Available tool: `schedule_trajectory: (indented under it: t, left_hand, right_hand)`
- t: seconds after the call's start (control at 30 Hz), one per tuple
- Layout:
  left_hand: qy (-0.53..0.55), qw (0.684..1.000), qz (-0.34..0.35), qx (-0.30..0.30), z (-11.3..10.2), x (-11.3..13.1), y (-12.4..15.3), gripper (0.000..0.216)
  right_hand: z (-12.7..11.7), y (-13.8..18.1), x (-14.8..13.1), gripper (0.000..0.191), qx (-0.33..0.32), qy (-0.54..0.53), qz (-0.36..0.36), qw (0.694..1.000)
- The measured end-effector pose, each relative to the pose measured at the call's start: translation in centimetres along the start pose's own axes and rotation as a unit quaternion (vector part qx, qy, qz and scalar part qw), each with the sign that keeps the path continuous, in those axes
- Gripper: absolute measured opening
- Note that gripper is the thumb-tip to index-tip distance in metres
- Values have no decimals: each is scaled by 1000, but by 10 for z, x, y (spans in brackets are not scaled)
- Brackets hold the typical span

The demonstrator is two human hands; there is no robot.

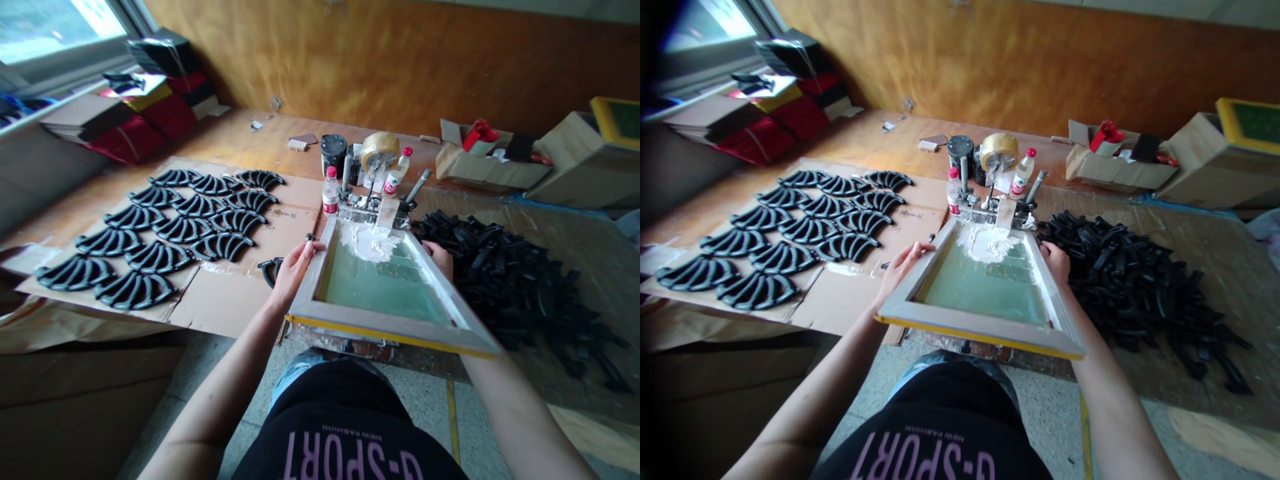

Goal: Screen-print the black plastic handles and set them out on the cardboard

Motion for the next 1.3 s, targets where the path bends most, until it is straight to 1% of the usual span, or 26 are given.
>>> schedule_trajectory:
  t: [0.03,0.07,0.13,0.17,0.2,0.27,0.33,0.4,0.47,0.5,0.57,0.67,0.73,0.77,0.8,0.83,0.9,0.93,0.97,1.03,1.07,1.13,1.2,1.23,1.3]
  left_hand:
    - [-4,1000,-30,-6,0,-11,6,43]
    - [0,998,-63,-17,2,-23,11,44]
    - [16,992,-118,-39,7,-48,19,49]
    - [22,990,-135,-44,9,-61,21,54]
    - [22,988,-145,-43,11,-71,22,59]
    - [11,987,-155,-34,14,-88,22,68]
    - [-7,986,-164,-27,15,-99,20,71]
    - [-20,985,-169,-31,15,-105,18,71]
    - [-26,984,-170,-38,14,-109,17,70]
    - [-29,984,-171,-41,13,-110,17,69]
    - [-35,983,-173,-45,12,-113,17,68]
    - [-41,982,-180,-49,12,-117,18,68]
    - [-37,982,-178,-53,12,-120,18,68]
    - [-35,982,-176,-53,12,-121,18,69]
    - [-33,983,-173,-52,13,-121,18,69]
    - [-32,983,-171,-52,13,-122,18,70]
    - [-29,984,-168,-49,13,-123,18,70]
    - [-28,985,-166,-47,13,-124,18,71]
    - [-27,985,-164,-47,13,-124,18,71]
    - [-26,985,-163,-45,13,-123,19,70]
    - [-25,985,-163,-43,13,-122,19,70]
    - [-21,986,-163,-37,13,-116,20,69]
    - [-9,986,-165,-36,13,-107,21,70]
    - [-1,985,-166,-40,12,-100,22,71]
    - [14,985,-165,-48,11,-84,24,73]
  right_hand:
    - [-6,-2,-3,35,28,-2,-3,1000]
    - [-10,-4,-11,38,59,0,-20,998]
    - [-12,-9,-42,51,100,24,-94,990]
    - [-10,-12,-61,57,98,46,-135,985]
    - [-5,-16,-78,59,81,71,-166,980]
    - [8,-24,-105,50,28,115,-185,976]
    - [22,-31,-119,33,-30,152,-169,973]
    - [35,-32,-121,18,-76,183,-141,970]
    - [44,-23,-120,10,-105,202,-133,965]
    - [47,-15,-120,8,-115,207,-144,961]
    - [50,5,-122,8,-145,212,-206,944]
    - [45,33,-126,16,-215,198,-331,897]
    - [38,39,-126,17,-253,168,-377,875]
    - [34,37,-125,16,-263,153,-379,874]
    - [32,33,-125,14,-260,142,-370,881]
    - [31,29,-125,13,-244,135,-352,894]
    - [33,24,-125,16,-193,135,-318,918]
    - [36,26,-125,19,-172,139,-314,923]
    - [40,30,-125,23,-160,142,-318,924]
    - [46,42,-124,27,-171,139,-345,912]
    - [47,47,-124,27,-184,133,-359,905]
    - [45,48,-125,22,-199,122,-362,903]
    - [38,35,-130,18,-187,111,-334,917]
    - [33,23,-134,19,-171,106,-310,929]
    - [21,-3,-137,37,-131,100,-260,951]
Point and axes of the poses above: each hand's wrist, its own y-axis away from the middle knuckle, its own z-axis out of the palm, x = y × z, the point moved 4 cm from there along -y, towards the middle knuckle, and after that the axes turned 12 degrees about -x, right-handed, at the moved point
